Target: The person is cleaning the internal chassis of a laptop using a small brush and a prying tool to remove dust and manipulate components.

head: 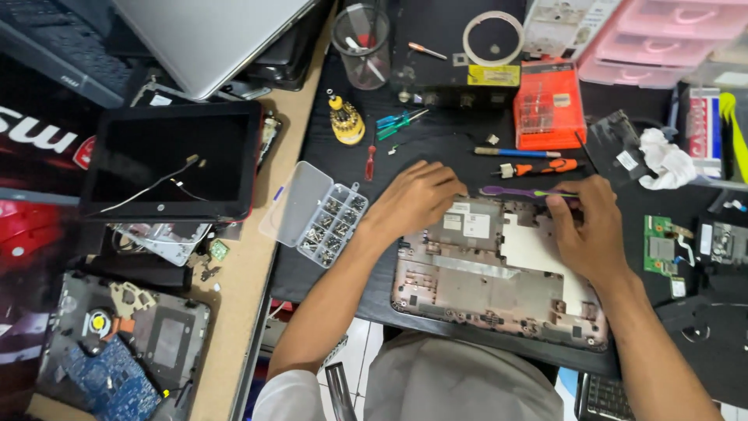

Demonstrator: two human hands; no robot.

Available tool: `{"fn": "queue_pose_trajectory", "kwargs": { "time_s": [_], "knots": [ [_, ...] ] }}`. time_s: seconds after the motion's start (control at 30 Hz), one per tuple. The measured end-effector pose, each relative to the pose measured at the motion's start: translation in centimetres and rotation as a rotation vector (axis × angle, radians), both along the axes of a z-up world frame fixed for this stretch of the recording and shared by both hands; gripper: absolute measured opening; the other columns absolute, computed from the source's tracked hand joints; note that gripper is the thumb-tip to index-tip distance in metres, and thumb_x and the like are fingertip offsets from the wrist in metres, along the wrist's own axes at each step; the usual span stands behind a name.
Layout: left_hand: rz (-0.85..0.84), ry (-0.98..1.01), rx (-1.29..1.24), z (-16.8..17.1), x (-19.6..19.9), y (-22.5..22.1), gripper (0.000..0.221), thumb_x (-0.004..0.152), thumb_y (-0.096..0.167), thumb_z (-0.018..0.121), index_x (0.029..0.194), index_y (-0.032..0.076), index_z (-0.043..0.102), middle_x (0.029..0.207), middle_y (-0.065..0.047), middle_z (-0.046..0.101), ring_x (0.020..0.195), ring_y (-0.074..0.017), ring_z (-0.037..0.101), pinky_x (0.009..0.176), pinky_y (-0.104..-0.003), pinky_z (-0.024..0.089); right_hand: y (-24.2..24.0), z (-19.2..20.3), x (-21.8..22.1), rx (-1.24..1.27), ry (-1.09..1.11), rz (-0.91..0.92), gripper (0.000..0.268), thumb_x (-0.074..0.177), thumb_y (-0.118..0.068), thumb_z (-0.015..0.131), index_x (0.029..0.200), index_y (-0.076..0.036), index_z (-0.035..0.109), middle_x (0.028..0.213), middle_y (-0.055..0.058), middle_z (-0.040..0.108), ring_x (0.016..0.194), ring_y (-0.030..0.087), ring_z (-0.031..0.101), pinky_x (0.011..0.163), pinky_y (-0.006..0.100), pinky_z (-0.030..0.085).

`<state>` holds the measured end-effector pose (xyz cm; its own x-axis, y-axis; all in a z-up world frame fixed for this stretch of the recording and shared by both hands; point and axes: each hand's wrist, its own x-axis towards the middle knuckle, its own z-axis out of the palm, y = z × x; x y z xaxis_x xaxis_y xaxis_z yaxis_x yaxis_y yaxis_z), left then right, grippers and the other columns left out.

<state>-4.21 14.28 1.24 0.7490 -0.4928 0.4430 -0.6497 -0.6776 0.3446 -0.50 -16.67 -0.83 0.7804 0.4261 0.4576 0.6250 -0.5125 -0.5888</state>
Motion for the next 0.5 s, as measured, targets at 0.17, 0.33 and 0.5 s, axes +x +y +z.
{"fn": "queue_pose_trajectory", "kwargs": {
  "time_s": [0.17,0.33,0.5],
  "knots": [
    [0.001,-0.022,0.008,-0.3,0.0,-0.1,0.019,0.093,-0.003,0.065,0.108,0.008,0.071,0.099,-0.006,0.066,0.087,-0.0248,0.062,0.074,-0.038,0.044,-0.3,-0.9,0.3,-0.042,0.021,0.001,0.033,0.114,-0.032,0.047,0.116,-0.002,0.062,0.102,0.011,0.054,0.096,0.029,0.052,0.087,0.043,0.037],
    [-0.001,-0.009,0.003,0.8,-0.4,-0.7,0.022,0.094,-0.002,0.061,0.112,0.008,0.069,0.096,-0.006,0.065,0.083,-0.0242,0.06,0.074,-0.037,0.045,-0.5,-1.3,0.3,-0.071,0.048,-0.015,0.032,0.115,-0.031,0.046,0.118,-0.004,0.063,0.102,0.009,0.054,0.098,0.028,0.051,0.088,0.043,0.034],
    [0.108,-0.161,-0.075,1.9,-0.9,-1.5,0.028,0.098,0.035,0.071,0.109,0.009,0.071,0.094,-0.002,0.071,0.085,-0.0208,0.062,0.078,-0.035,0.044,-0.6,-1.4,0.2,-0.1,0.114,-0.027,0.039,0.111,-0.04,0.045,0.113,-0.008,0.068,0.082,0.003,0.052,0.085,0.023,0.049,0.087,0.041,0.031]
  ]
}}
